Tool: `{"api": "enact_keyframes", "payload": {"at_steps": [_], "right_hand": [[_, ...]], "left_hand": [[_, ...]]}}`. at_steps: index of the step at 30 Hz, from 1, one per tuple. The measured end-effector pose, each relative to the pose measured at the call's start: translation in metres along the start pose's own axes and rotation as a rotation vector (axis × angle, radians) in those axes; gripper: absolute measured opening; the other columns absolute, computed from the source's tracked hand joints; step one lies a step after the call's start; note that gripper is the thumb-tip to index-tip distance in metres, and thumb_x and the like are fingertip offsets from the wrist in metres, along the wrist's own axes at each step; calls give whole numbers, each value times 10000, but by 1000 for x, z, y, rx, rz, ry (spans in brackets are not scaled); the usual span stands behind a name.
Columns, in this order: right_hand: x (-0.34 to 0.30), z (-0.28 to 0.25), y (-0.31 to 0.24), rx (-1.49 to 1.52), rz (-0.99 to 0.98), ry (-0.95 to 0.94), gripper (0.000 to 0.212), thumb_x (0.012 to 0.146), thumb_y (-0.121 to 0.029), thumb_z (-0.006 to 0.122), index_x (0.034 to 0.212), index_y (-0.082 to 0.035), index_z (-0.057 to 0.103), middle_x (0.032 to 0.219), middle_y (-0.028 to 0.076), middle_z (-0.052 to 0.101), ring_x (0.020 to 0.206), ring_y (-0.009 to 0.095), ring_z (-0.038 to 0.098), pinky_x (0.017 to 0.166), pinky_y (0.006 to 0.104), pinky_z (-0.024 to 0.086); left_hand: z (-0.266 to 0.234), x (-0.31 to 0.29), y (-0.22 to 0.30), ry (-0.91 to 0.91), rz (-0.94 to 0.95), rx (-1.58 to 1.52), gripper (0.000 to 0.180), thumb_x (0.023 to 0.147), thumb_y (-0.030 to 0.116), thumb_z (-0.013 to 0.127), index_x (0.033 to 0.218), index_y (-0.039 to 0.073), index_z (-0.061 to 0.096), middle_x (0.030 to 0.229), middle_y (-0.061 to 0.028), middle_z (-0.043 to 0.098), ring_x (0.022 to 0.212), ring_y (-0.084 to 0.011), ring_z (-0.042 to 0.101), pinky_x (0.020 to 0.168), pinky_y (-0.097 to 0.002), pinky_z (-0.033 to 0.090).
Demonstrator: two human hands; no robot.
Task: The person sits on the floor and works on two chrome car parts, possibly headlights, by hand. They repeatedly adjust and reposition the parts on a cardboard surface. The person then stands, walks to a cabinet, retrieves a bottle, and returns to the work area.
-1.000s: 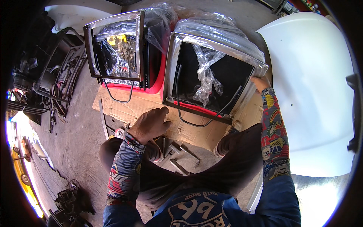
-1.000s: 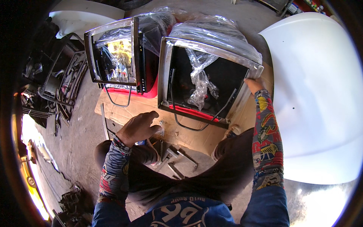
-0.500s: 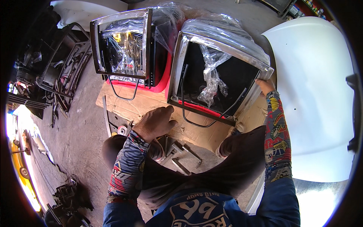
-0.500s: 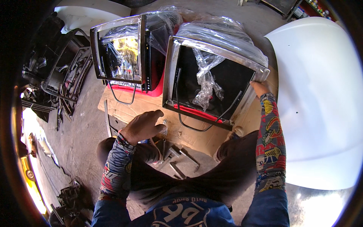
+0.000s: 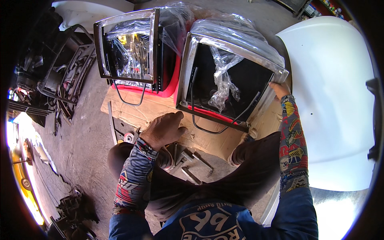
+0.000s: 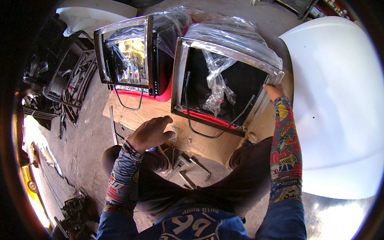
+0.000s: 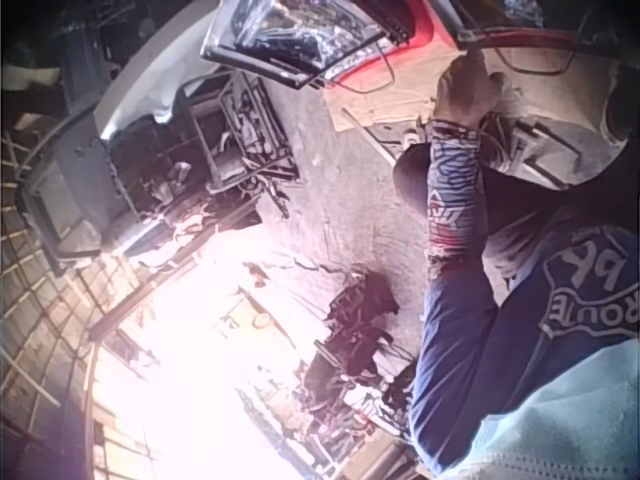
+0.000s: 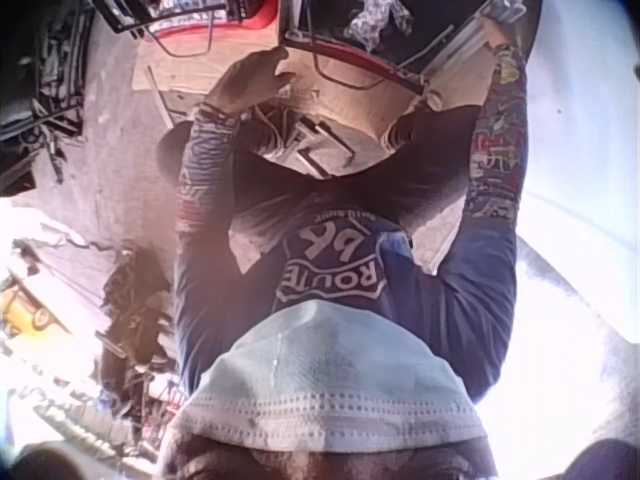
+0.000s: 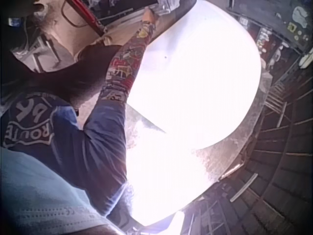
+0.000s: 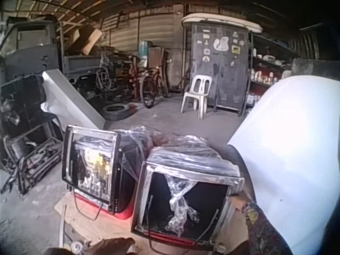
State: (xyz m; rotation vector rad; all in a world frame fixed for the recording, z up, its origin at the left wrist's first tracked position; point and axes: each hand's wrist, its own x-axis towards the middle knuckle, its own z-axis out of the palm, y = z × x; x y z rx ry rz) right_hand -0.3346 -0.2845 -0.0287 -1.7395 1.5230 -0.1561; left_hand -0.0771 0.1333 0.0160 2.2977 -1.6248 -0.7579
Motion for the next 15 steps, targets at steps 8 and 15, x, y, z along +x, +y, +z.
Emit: {"api": "enact_keyframes", "payload": {"at_steps": [8,15], "right_hand": [[4,10,5,41,-47,166,503,788,-389,733,1154,-53,655,961,104,648,667,239,600,583,408,525],[5,2,2,17,25,41,619,780,-422,741,1249,-58,564,1140,112,633,1015,275,616,760,442,526]], "left_hand": [[0,-1,-2,3,-8,-3,470,853,262,687,1201,-29,567,1065,-246,666,1003,-392,652,871,-448,516],[1,2,-2,-1,10,-4,473,860,271,683,1202,-35,567,1063,-247,668,990,-394,657,867,-443,521]]}}
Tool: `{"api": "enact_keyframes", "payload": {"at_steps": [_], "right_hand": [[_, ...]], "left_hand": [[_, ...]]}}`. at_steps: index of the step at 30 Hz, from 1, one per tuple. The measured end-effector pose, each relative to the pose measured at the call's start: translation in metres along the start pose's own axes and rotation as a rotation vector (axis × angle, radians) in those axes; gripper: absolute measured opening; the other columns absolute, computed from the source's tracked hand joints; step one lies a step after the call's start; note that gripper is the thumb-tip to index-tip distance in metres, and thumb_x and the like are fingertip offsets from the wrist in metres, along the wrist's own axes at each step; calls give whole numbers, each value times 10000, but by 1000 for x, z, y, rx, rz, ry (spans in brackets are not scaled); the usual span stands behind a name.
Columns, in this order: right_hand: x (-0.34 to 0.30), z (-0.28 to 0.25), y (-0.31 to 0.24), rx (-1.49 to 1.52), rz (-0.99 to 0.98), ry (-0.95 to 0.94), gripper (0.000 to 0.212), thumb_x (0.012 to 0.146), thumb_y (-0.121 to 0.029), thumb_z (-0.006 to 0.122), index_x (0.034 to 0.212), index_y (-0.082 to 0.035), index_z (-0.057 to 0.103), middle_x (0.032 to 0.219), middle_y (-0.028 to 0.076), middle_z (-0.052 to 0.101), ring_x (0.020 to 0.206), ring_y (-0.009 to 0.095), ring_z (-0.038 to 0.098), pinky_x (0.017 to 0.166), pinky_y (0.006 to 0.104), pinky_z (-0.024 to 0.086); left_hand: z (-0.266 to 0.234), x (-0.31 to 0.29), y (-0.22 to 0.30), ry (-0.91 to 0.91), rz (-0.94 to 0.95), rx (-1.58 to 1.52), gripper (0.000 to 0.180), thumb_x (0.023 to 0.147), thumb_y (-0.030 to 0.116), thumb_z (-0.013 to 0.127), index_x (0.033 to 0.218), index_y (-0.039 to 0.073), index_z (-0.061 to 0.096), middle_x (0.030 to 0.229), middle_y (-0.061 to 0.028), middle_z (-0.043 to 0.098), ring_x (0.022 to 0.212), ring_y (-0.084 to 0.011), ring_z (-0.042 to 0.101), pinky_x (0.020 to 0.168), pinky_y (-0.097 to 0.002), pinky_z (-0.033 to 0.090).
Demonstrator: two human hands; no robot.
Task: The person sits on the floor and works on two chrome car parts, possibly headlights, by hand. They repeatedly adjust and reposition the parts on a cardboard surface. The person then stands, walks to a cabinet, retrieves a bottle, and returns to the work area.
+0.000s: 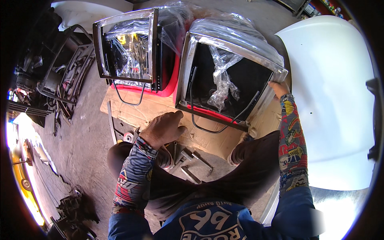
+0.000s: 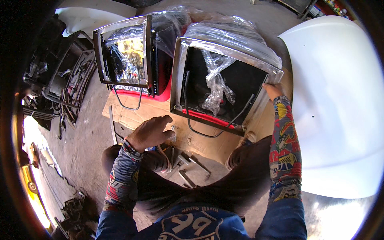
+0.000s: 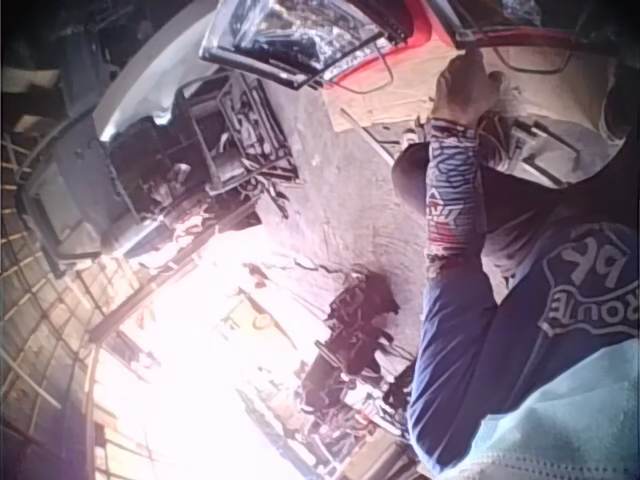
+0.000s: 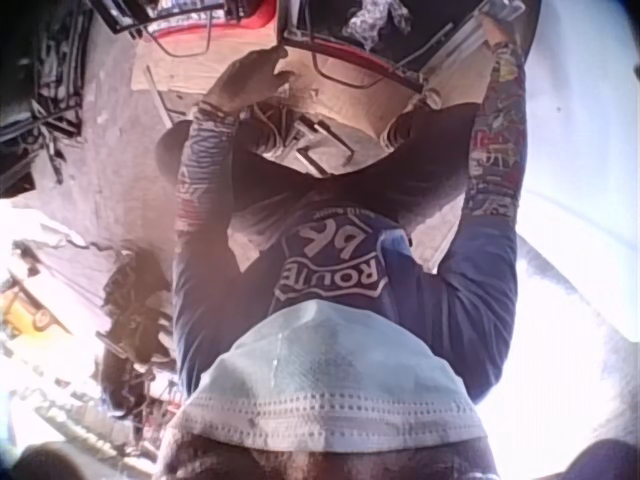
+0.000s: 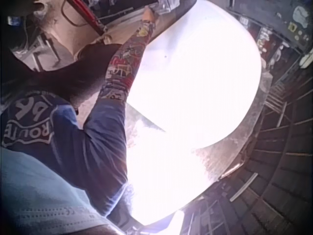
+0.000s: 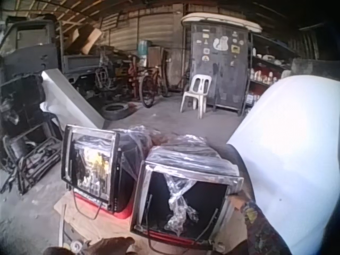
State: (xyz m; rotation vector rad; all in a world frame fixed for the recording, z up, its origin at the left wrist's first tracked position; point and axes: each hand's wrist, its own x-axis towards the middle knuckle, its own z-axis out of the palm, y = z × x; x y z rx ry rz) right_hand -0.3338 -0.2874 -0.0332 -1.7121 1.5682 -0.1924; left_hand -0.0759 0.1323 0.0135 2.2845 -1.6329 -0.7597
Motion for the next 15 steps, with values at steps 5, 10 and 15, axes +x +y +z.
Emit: {"api": "enact_keyframes", "payload": {"at_steps": [5,10,15], "right_hand": [[-2,0,-2,-40,-70,7,564,785,-433,731,1179,-43,625,1077,127,670,953,282,654,756,432,531],[-6,1,-3,-32,-22,50,565,781,-428,735,1195,-57,634,1079,124,672,958,275,654,730,432,532],[-6,3,1,26,-94,47,523,787,-412,737,1154,-51,650,1020,115,638,685,244,602,604,420,532]], "left_hand": [[-1,-1,1,-3,-8,1,469,861,271,681,1199,-35,570,1037,-250,672,963,-383,668,851,-439,528],[0,-1,0,-1,1,9,478,847,263,696,1199,-36,569,1026,-247,672,951,-380,670,844,-439,526],[2,-1,-1,25,1,2,480,841,264,710,1187,-40,573,1036,-249,668,949,-374,672,844,-438,526]]}}
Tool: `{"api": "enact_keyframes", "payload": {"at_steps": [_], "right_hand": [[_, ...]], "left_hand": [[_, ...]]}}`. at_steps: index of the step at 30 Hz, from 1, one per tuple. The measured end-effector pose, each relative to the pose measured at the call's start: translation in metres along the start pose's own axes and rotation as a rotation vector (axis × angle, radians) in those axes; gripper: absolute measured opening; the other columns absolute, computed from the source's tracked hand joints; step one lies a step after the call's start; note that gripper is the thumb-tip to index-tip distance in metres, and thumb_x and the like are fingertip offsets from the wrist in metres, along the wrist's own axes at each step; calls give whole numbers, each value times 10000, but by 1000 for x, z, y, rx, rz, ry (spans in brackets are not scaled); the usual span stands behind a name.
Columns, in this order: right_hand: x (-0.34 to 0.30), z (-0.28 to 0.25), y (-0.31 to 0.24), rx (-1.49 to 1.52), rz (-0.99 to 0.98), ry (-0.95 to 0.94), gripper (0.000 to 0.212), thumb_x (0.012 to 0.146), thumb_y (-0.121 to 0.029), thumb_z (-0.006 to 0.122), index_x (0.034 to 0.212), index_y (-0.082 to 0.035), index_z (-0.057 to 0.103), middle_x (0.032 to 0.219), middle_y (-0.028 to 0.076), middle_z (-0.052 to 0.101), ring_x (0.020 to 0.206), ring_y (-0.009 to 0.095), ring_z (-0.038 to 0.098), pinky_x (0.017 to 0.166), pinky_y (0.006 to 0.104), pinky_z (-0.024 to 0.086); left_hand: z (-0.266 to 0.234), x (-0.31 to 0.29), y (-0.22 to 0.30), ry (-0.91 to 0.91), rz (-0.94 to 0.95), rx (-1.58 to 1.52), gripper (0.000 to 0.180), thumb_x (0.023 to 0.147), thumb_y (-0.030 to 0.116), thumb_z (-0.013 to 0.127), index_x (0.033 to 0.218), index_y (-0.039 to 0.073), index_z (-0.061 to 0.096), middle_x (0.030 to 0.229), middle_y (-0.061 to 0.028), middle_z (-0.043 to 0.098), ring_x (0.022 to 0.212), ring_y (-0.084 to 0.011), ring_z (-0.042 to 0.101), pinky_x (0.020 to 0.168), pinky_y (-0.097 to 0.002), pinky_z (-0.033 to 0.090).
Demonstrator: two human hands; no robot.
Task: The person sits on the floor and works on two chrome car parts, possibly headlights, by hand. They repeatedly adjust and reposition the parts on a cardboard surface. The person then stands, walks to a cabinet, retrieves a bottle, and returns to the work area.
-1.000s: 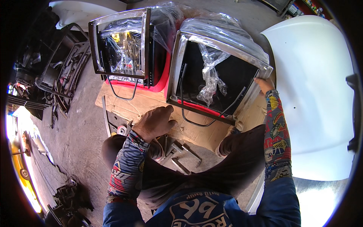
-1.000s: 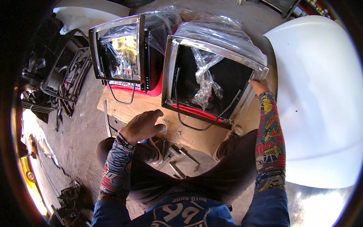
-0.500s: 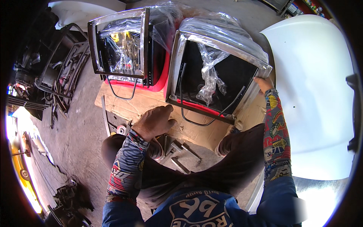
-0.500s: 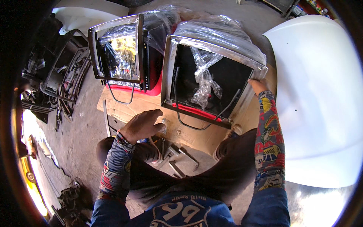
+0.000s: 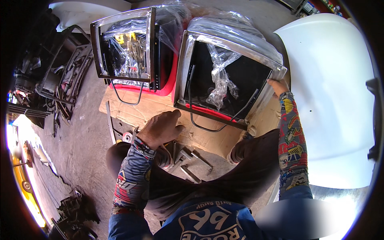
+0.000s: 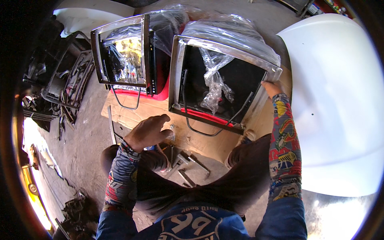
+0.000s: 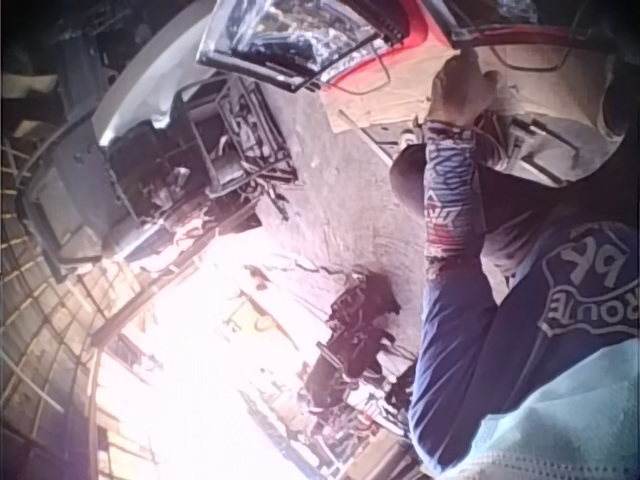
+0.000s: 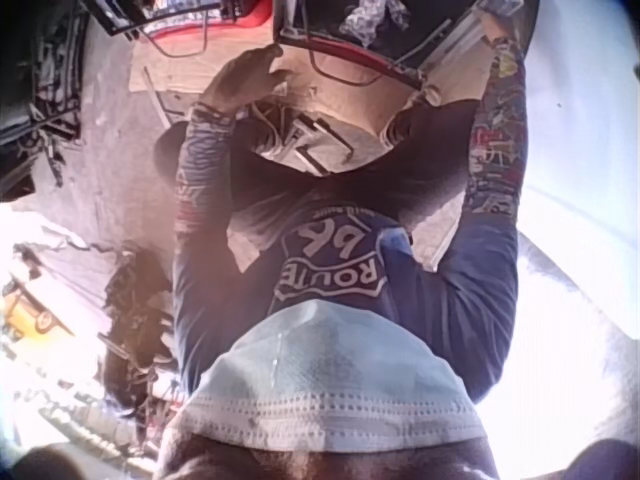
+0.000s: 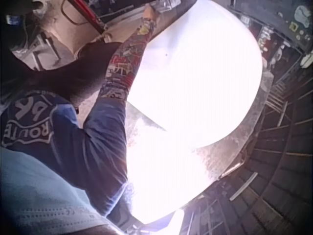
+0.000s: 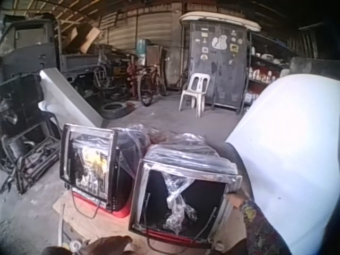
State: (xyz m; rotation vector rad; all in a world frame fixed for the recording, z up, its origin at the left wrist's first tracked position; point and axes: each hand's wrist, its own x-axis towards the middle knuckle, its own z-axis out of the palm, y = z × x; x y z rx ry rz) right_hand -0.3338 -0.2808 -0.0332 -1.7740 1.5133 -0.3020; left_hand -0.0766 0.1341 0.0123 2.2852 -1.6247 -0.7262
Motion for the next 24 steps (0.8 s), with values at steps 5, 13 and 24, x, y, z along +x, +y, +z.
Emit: {"api": "enact_keyframes", "payload": {"at_steps": [5,13,24], "right_hand": [[5,-2,2,-22,34,-22,528,787,-418,736,1155,-48,652,1010,105,644,707,239,619,608,411,534],[-3,-2,-7,-32,51,11,541,776,-414,744,1157,-38,662,1072,155,669,951,288,654,751,422,531],[4,-3,-1,-60,8,10,497,771,-393,751,1108,-35,678,965,133,680,854,268,660,694,419,540]], "left_hand": [[2,-1,-2,15,12,-14,475,835,257,726,1173,-42,579,1052,-248,667,934,-358,682,833,-426,537],[-1,0,0,8,15,-6,469,844,246,724,1177,-50,576,1060,-246,669,931,-352,689,826,-421,543],[2,-1,-3,14,24,-3,467,844,244,721,1185,-39,576,1071,-238,669,926,-349,689,835,-429,539]]}}
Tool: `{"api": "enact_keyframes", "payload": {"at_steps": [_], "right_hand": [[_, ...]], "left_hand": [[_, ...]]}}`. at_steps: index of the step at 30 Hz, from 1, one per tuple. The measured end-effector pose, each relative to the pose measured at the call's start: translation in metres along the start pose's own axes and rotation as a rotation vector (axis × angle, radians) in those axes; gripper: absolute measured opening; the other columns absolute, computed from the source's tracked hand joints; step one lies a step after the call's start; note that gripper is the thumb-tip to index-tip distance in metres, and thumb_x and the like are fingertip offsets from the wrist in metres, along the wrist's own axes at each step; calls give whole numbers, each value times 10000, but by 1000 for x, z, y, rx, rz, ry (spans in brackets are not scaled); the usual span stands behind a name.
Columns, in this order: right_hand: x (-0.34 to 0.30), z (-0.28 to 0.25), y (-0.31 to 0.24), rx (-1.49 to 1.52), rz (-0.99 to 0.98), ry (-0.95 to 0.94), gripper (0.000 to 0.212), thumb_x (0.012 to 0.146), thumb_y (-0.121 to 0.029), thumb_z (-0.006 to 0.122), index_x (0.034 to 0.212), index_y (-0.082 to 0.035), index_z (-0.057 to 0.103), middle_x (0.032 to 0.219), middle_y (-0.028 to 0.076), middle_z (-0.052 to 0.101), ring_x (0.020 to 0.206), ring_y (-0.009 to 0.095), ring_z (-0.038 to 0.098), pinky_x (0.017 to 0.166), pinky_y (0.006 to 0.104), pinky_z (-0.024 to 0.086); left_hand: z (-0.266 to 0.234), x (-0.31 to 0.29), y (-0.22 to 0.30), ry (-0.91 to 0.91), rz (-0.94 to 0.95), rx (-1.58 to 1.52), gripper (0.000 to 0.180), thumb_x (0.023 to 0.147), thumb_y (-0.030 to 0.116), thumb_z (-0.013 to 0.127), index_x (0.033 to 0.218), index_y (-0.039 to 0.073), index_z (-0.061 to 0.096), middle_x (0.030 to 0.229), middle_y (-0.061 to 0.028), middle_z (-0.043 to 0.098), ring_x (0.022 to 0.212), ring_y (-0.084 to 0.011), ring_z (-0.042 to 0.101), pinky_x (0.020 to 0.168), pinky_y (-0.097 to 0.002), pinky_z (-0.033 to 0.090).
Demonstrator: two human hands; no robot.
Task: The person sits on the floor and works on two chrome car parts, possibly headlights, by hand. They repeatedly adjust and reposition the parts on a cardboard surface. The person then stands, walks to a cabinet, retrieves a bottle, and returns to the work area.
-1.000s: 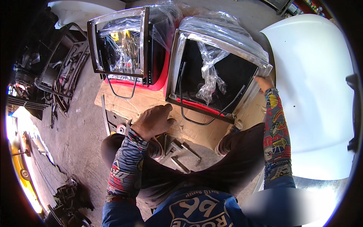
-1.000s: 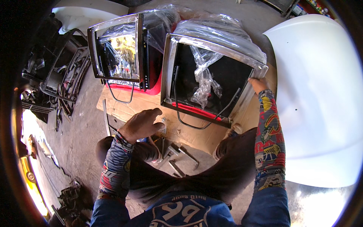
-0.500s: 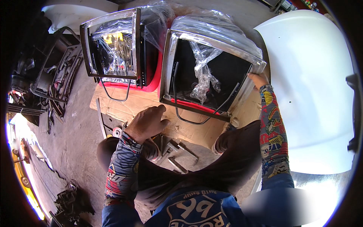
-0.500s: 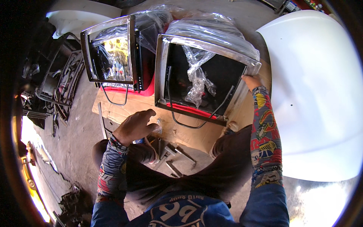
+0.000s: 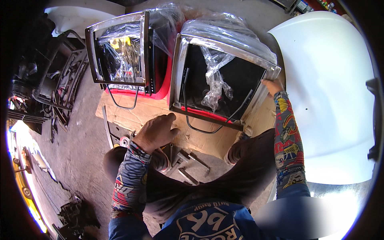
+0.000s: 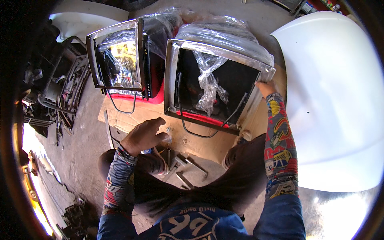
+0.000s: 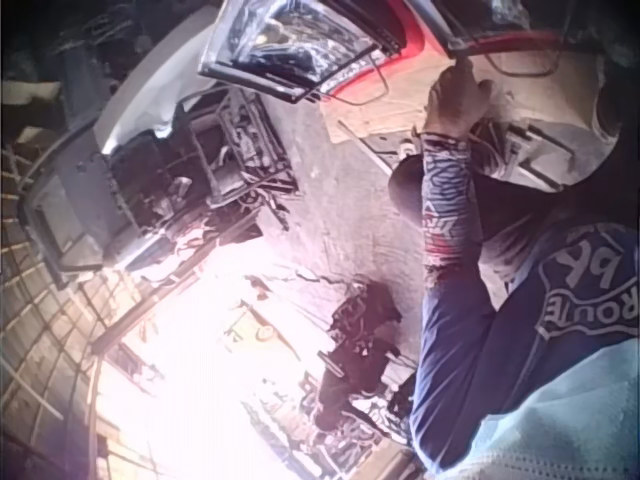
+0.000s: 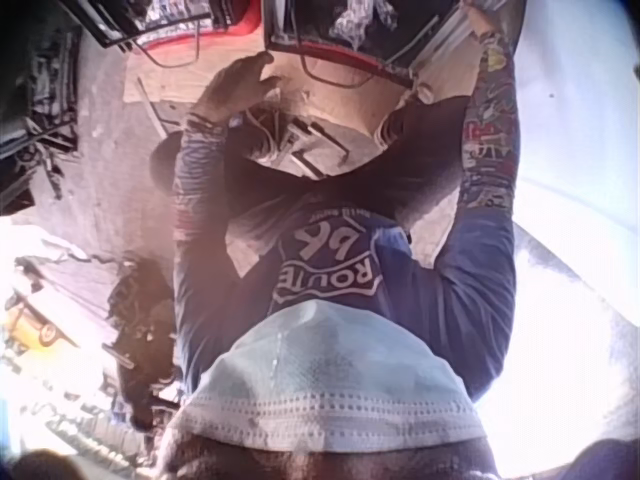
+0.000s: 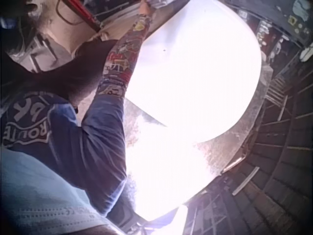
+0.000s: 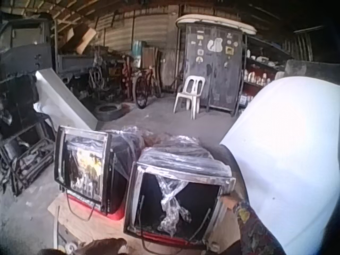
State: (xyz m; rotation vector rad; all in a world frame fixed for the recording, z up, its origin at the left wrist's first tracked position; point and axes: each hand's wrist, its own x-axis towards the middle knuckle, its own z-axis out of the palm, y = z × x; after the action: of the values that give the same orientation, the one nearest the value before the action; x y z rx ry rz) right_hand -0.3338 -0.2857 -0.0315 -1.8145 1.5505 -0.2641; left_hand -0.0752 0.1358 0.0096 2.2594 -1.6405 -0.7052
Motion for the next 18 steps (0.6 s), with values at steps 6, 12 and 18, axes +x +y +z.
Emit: {"api": "enact_keyframes", "payload": {"at_steps": [6,12,18], "right_hand": [[16,9,13,0,-71,82,496,773,-375,756,1125,-39,661,951,116,645,770,255,637,605,417,548],[-3,4,-2,17,-23,35,527,758,-364,765,1130,-7,656,1081,166,696,1026,323,661,841,445,519],[-12,3,-10,50,46,61,550,777,-357,752,1181,-11,611,1050,154,682,987,307,660,764,461,538]], "left_hand": [[-1,1,0,-19,2,20,475,840,245,726,1194,-32,569,1069,-240,666,940,-357,678,836,-425,536],[1,-1,-1,9,11,-1,475,843,249,723,1195,-31,571,1057,-241,666,941,-361,674,831,-431,532],[-2,1,0,-15,-12,17,476,844,254,723,1193,-33,572,1050,-242,669,940,-361,674,830,-430,532]]}}
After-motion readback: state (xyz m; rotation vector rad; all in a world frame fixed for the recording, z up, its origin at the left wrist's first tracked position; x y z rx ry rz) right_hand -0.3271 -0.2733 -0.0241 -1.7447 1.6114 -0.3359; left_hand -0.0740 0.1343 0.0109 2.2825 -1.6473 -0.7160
